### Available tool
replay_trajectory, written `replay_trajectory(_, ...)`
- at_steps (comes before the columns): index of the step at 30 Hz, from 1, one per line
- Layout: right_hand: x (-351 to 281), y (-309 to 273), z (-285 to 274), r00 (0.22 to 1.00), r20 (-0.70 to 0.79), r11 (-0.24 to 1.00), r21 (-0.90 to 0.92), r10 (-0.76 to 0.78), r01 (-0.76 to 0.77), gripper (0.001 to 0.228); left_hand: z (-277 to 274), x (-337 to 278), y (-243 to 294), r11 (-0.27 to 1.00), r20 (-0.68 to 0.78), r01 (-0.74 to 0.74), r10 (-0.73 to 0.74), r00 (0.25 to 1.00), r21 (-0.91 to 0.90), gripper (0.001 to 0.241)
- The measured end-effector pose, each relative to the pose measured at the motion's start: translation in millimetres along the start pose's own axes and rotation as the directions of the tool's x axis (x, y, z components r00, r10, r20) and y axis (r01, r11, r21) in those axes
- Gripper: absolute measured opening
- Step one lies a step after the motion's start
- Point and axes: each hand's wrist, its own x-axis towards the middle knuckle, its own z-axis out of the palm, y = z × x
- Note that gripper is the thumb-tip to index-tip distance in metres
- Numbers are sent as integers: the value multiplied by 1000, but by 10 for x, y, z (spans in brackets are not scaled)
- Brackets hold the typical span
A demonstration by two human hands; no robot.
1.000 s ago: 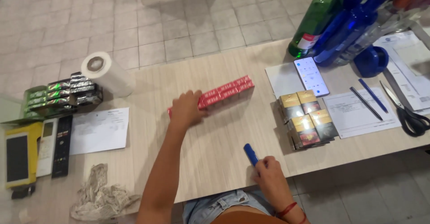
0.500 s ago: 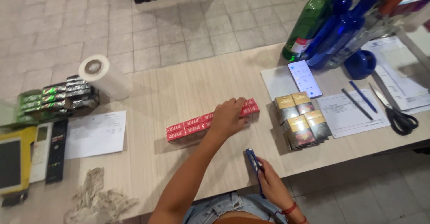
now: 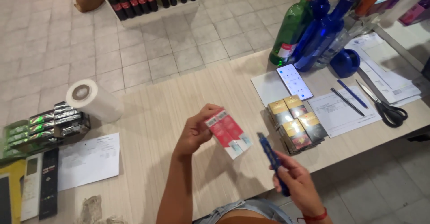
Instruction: Opening cigarette cartons with a utility knife and handling individual packs at a store counter
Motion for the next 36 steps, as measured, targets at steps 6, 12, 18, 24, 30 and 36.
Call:
replay_trajectory(6,-11,-742,464,864,-195,814,-480,-463,328,34,588,73,446,904,-132,-4,67,989,427,124)
replay_trajectory(12,-70,-1119,602,819,-35,547,-761,-573,350,40,1056,125,553,783,-456,386,-147,877,489,118)
replay_trajectory(18,-195,-1389,498,843,91,439,-822,-530,364,40,967,151,764,801,-370,336,-155,916,496,101)
replay_trajectory(24,-298,-1426,412,916,24,533,-807,-400,254,37,946,116,941,813,-250,211,-83,965,543,94)
replay_trajectory(30,-196,-1489,348,893,182,441,-818,-411,370,36,841,96,988,839,-103,164,-129,986,518,86)
replay_trajectory(36,-53,-1620,211,863,336,401,-781,-377,479,32,722,102,1041,903,11,165,-185,983,396,91)
